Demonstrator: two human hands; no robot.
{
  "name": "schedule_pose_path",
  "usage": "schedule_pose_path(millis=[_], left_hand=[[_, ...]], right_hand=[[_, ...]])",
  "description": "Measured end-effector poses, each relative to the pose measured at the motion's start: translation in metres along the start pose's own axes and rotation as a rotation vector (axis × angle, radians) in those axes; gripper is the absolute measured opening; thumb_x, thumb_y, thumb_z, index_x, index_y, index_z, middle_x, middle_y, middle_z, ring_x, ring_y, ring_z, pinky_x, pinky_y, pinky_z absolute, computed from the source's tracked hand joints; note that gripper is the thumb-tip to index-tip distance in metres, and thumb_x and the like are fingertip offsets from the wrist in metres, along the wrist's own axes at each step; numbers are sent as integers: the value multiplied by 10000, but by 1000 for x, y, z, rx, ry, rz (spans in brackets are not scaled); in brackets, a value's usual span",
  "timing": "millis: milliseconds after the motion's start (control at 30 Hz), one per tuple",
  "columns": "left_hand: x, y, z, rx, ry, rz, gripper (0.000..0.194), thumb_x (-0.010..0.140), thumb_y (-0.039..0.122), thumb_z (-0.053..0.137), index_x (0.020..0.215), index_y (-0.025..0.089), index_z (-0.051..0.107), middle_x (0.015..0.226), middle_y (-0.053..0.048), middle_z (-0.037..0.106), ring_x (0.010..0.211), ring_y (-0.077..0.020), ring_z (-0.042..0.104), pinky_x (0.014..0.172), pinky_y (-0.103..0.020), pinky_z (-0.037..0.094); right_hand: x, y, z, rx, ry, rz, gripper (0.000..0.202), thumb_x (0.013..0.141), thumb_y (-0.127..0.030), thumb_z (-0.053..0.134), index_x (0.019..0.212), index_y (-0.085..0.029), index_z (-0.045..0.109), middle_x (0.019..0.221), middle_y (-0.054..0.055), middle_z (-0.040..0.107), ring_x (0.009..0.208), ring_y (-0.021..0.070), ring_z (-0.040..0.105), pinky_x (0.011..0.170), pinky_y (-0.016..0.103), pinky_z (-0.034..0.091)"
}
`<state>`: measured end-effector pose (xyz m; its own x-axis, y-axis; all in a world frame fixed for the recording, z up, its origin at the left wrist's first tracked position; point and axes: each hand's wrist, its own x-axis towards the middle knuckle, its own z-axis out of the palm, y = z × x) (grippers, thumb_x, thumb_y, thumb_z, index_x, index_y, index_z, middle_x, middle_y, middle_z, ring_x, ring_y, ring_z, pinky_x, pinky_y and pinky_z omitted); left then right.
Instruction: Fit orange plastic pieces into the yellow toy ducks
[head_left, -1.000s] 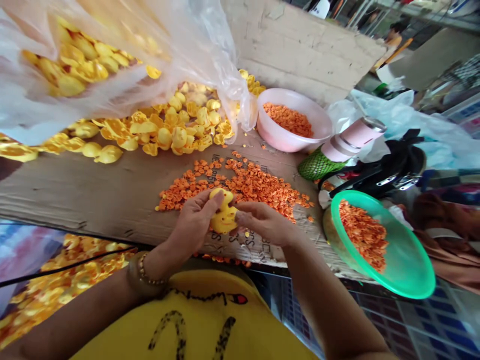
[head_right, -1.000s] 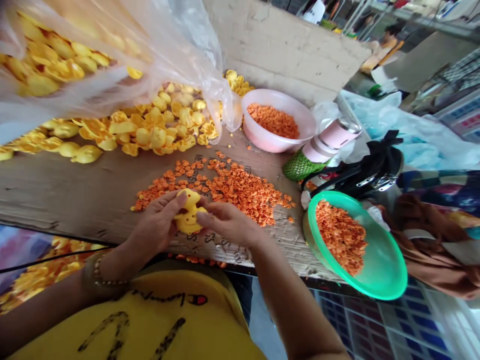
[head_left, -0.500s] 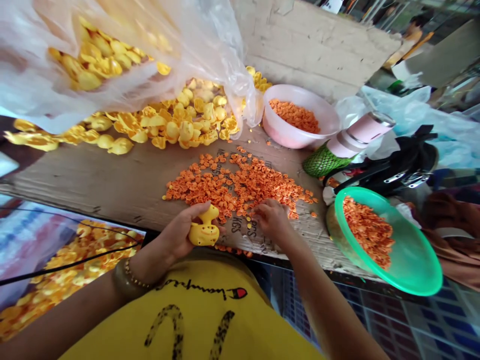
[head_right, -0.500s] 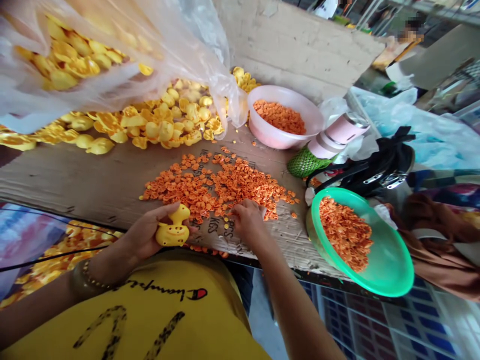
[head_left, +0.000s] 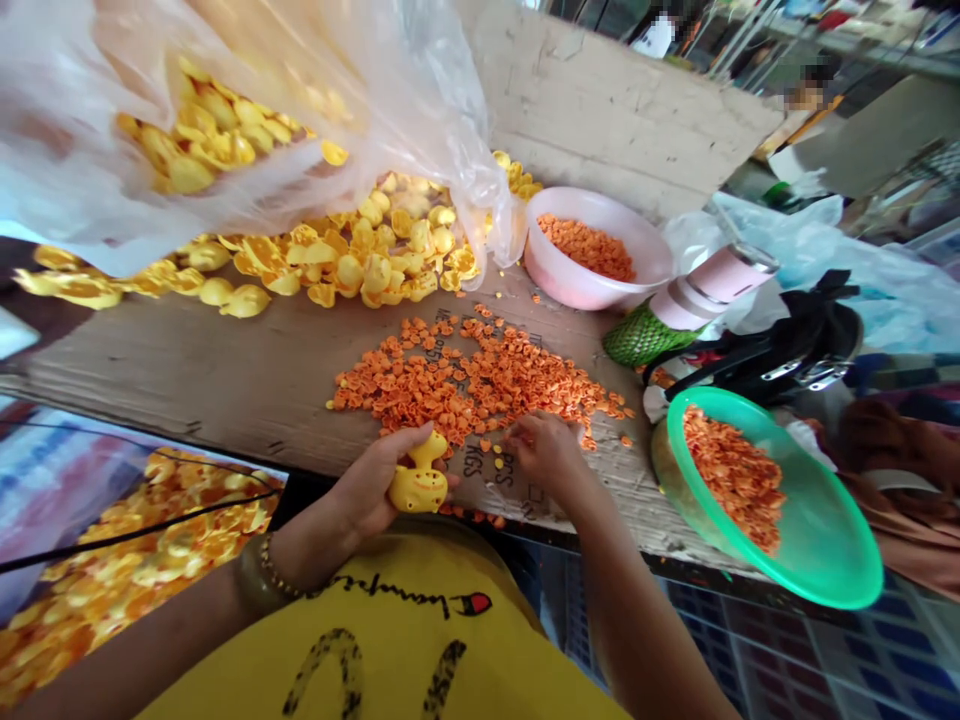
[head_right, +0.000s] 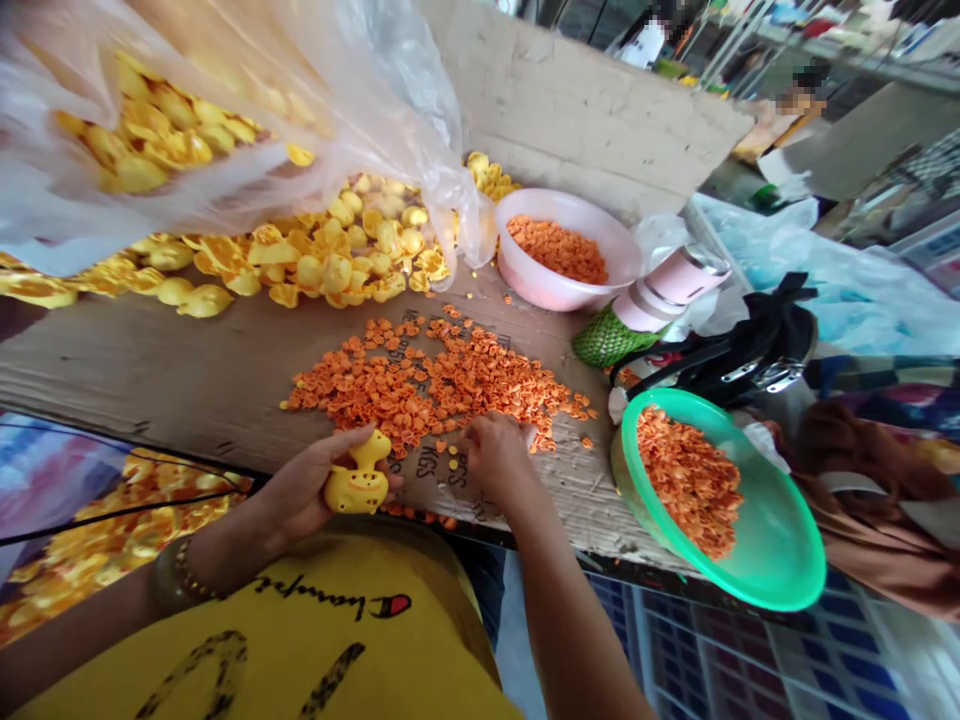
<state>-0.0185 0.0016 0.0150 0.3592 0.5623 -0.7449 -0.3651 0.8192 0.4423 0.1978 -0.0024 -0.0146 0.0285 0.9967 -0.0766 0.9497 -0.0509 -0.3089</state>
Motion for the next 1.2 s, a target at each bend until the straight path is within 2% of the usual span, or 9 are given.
schedule_pose_path(millis=[167, 300, 400, 467, 567, 667, 800, 967, 1200], left_hand=[[4, 0, 1, 3, -32, -4, 118, 851, 254, 551, 859, 136, 557, 774, -67, 637, 625, -217, 689, 581, -332, 568], [2, 2, 3, -4, -62, -6, 129, 854, 263, 541, 846, 135, 555, 763, -77, 634, 639, -213, 681, 608, -340, 569], [2, 3, 2, -29, -74, -23, 145, 862, 263, 522, 842, 126, 565, 723, -76, 624, 624, -202, 668, 608, -333, 566], [2, 4, 1, -56, -69, -31, 155, 864, 256, 508, 820, 122, 571, 690, -71, 613, 596, -192, 658, 583, -318, 558], [5, 5, 0, -102, -81, -32, 193, 864, 260, 496, 766, 113, 574, 667, -76, 610, 581, -188, 648, 576, -314, 554], [9, 5, 0, -158, -109, -45, 202, 855, 272, 500, 741, 121, 569, 641, -80, 608, 568, -190, 639, 566, -316, 547], [14, 3, 0, -239, -132, -52, 180, 854, 251, 474, 748, 133, 558, 603, -69, 600, 549, -191, 633, 571, -327, 547], [15, 4, 1, -245, -76, -33, 202, 871, 243, 423, 763, 136, 556, 634, -83, 616, 565, -199, 644, 567, -330, 544], [12, 3, 6, -220, 32, 55, 222, 881, 212, 417, 701, 148, 531, 575, -31, 584, 492, -136, 577, 521, -249, 502]], right_hand=[[23, -3, -9, 27, 93, 50, 145, 819, -217, 583, 840, -218, 726, 835, 52, 701, 839, 218, 593, 767, 345, 296], [45, -13, 2, 25, 98, 26, 135, 824, -269, 619, 883, -230, 735, 911, 79, 687, 916, 246, 580, 818, 385, 307], [49, -11, 8, 37, 84, -18, 79, 780, -242, 653, 796, -201, 718, 894, 86, 665, 912, 253, 568, 828, 405, 328], [44, -9, 7, 229, 136, -9, 85, 767, -250, 643, 728, -180, 673, 800, 62, 648, 819, 212, 566, 786, 371, 373], [26, -13, 1, 808, 224, 22, 141, 737, -334, 652, 779, -202, 622, 669, -6, 589, 648, 148, 524, 650, 291, 419], [3, -31, -4, 1268, 147, 91, 264, 684, -369, 707, 898, -237, 627, 705, -34, 587, 597, 114, 498, 594, 262, 425], [-20, -60, 0, 1567, 31, 218, 290, 666, -411, 741, 839, -235, 590, 712, -27, 612, 599, 115, 541, 603, 266, 466], [-36, -78, 11, 1507, 139, 206, 269, 746, -436, 696, 817, -237, 530, 755, -12, 625, 664, 133, 581, 669, 285, 509], [-47, -83, 27, 1362, 187, 141, 160, 716, -336, 693, 767, -230, 583, 763, -2, 622, 715, 147, 588, 713, 301, 524]])
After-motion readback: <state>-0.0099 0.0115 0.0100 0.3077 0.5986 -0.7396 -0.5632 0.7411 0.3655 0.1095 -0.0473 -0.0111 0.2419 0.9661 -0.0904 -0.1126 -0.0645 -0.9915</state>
